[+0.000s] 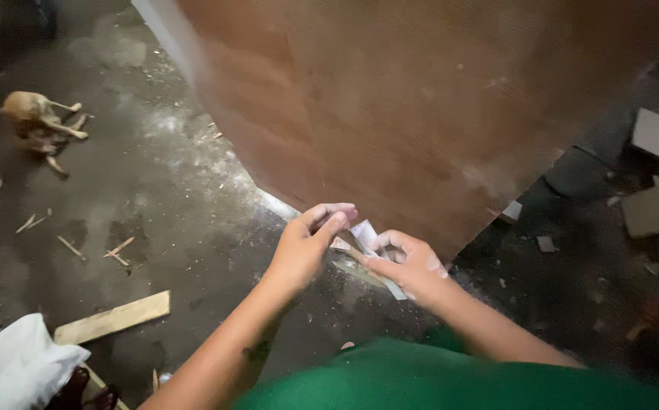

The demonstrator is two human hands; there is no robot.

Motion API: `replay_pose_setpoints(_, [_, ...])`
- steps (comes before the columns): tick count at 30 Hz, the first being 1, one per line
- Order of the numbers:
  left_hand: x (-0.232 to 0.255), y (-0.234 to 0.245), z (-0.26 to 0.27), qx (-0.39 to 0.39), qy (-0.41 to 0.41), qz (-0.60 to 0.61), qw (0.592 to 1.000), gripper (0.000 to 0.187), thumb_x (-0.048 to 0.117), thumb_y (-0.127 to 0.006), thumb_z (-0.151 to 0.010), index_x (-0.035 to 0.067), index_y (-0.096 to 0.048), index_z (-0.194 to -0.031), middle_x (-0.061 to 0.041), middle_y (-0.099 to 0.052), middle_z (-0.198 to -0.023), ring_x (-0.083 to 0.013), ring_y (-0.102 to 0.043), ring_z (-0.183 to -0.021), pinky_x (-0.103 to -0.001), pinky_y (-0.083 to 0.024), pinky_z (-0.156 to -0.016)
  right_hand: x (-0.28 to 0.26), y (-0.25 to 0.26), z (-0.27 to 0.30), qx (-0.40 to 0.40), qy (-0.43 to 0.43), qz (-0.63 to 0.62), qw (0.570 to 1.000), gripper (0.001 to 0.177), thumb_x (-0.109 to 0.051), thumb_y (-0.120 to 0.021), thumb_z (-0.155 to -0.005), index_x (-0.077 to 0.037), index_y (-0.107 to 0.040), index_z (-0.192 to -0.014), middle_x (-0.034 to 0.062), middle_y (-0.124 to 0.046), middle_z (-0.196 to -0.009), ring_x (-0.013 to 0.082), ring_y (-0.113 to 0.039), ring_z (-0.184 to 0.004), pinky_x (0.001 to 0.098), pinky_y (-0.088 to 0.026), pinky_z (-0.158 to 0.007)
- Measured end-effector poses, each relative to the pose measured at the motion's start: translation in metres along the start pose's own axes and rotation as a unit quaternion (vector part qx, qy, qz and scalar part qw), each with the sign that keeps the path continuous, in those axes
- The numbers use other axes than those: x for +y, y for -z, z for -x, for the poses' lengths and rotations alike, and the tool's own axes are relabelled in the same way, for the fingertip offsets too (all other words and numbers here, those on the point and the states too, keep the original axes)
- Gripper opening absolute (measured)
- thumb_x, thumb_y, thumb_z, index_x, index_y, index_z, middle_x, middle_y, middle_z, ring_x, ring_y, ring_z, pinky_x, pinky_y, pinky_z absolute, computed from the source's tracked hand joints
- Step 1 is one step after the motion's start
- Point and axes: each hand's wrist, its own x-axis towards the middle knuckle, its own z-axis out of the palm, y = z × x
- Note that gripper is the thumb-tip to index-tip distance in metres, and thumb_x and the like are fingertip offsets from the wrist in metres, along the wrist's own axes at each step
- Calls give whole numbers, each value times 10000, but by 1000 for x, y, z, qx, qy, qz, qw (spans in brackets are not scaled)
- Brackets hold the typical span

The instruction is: The person sands the edges and surfaces of a large wooden shelf unit and a separate wooden panel by hand using a piece of sandpaper.

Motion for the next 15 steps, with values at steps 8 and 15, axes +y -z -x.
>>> replay_pose_setpoints(8, [6, -8, -41, 4, -25, 43, 999, 330, 209, -613, -1006, -19, -687, -1233, -85, -742, -1196, -136, -674, -1131, -276, -508, -988, -43, 5, -13, -14, -26, 8, 1000, 304, -146, -759, -846, -37, -669, -1115, 98, -785, -952, 109, -692, -838, 279, -547, -722])
replay_pose_setpoints(15, [37, 19, -57, 72, -23, -25, 997, 320, 200, -616, -1003, 7, -706, -1242, -46, -722, -982, -110, -617, -876, -269, -507, -816, -67, -8, -67, -76, 59, -13, 995, 248, -88, -743, -835, -9, -701, -1067, 57, -763, -980, 99, -710, -915, 274, -556, -822])
